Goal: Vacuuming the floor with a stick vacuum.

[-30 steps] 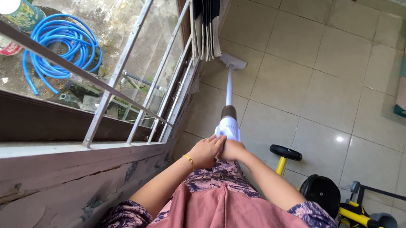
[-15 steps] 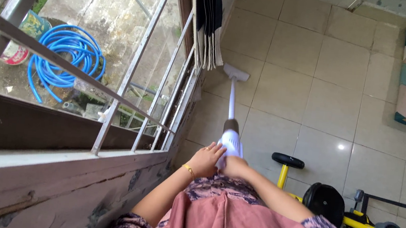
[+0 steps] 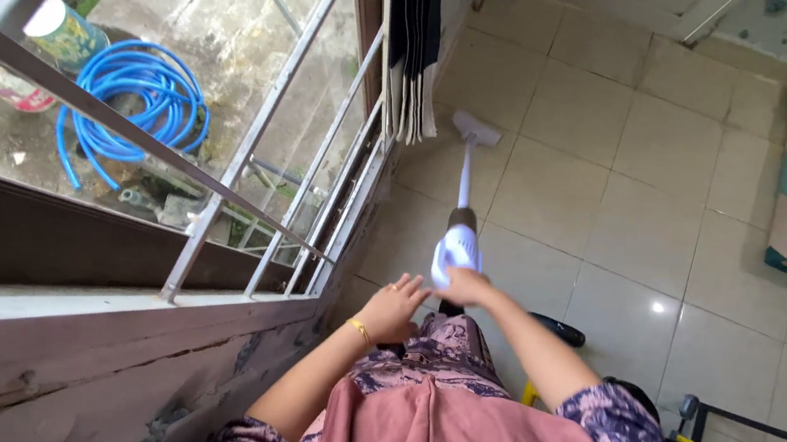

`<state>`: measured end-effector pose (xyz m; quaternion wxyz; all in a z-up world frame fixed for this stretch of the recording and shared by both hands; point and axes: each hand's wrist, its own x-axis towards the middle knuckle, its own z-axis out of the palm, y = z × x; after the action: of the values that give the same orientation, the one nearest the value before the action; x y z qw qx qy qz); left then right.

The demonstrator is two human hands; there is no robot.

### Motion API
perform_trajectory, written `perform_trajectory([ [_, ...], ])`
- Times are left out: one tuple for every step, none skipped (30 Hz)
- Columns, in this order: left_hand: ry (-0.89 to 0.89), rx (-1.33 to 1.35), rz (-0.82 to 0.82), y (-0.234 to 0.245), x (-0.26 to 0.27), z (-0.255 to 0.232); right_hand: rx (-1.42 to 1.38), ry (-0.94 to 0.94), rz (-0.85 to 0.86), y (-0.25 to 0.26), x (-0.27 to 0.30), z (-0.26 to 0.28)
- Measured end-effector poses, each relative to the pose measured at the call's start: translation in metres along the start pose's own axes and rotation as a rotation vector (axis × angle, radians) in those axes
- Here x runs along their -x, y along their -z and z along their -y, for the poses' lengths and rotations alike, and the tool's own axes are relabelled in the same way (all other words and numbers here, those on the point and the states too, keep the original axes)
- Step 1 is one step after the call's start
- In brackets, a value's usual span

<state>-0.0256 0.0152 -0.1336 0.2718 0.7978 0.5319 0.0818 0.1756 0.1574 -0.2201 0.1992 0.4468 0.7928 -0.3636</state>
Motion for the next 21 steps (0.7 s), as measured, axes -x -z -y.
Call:
perform_trajectory([
  [0.005, 0.007, 0.004, -0.003, 0.0, 0.003, 0.0, 0.0, 0.009, 0.0, -0.009, -0.009],
  [0.013, -0.004, -0.007, -0.007, -0.001, 0.006, -0.013, 0.03, -0.013, 0.0, -0.018, -0.017],
  [0.019, -0.017, -0.018, -0.008, -0.001, 0.009, -0.027, 0.06, -0.038, 0.001, -0.027, -0.025],
  [0.023, -0.013, -0.014, -0.009, 0.002, 0.004, -0.029, 0.06, -0.031, -0.001, -0.023, -0.023],
  [0.029, -0.015, -0.003, -0.006, -0.001, 0.003, -0.053, 0.055, -0.079, 0.004, -0.024, -0.023],
  [0.036, -0.017, 0.008, -0.003, -0.004, 0.002, -0.078, 0.05, -0.127, 0.009, -0.025, -0.021],
  [0.033, -0.022, 0.002, -0.001, -0.009, 0.003, -0.075, 0.053, -0.135, 0.004, -0.02, -0.018],
  [0.038, -0.014, 0.008, 0.0, -0.014, 0.005, -0.076, 0.058, -0.097, -0.001, -0.015, -0.015],
  [0.045, 0.002, 0.019, -0.002, -0.015, 0.003, -0.079, 0.06, -0.051, -0.012, -0.005, -0.013],
  [0.043, 0.003, 0.018, 0.002, -0.017, 0.001, -0.079, 0.058, -0.052, -0.003, 0.02, 0.009],
  [0.053, 0.028, 0.016, 0.006, -0.02, 0.0, -0.113, 0.033, -0.012, 0.007, 0.043, 0.031],
  [0.062, 0.053, 0.014, 0.01, -0.023, -0.002, -0.148, 0.007, 0.027, 0.017, 0.067, 0.053],
  [0.063, 0.053, 0.01, 0.013, -0.025, -0.003, -0.144, 0.009, 0.026, 0.014, 0.074, 0.057],
  [0.071, 0.049, 0.029, 0.016, -0.026, -0.003, -0.105, -0.009, 0.053, 0.011, 0.081, 0.061],
  [0.08, 0.042, 0.047, 0.019, -0.028, -0.003, -0.067, -0.026, 0.078, 0.007, 0.086, 0.066],
  [0.081, 0.04, 0.042, 0.025, -0.031, -0.002, -0.064, -0.023, 0.076, 0.008, 0.083, 0.064],
  [0.087, 0.024, 0.062, 0.029, -0.032, -0.003, -0.053, 0.028, 0.079, 0.006, 0.083, 0.063],
  [0.094, 0.007, 0.081, 0.034, -0.032, -0.003, -0.042, 0.08, 0.083, 0.004, 0.082, 0.061],
  [0.095, 0.01, 0.085, 0.03, -0.032, -0.001, -0.044, 0.079, 0.088, 0.01, 0.079, 0.062],
  [0.1, 0.015, 0.076, 0.027, -0.031, 0.001, -0.042, 0.048, 0.097, 0.017, 0.076, 0.063],
  [0.104, 0.017, 0.064, 0.024, -0.032, 0.004, -0.039, 0.018, 0.105, 0.025, 0.072, 0.064],
])
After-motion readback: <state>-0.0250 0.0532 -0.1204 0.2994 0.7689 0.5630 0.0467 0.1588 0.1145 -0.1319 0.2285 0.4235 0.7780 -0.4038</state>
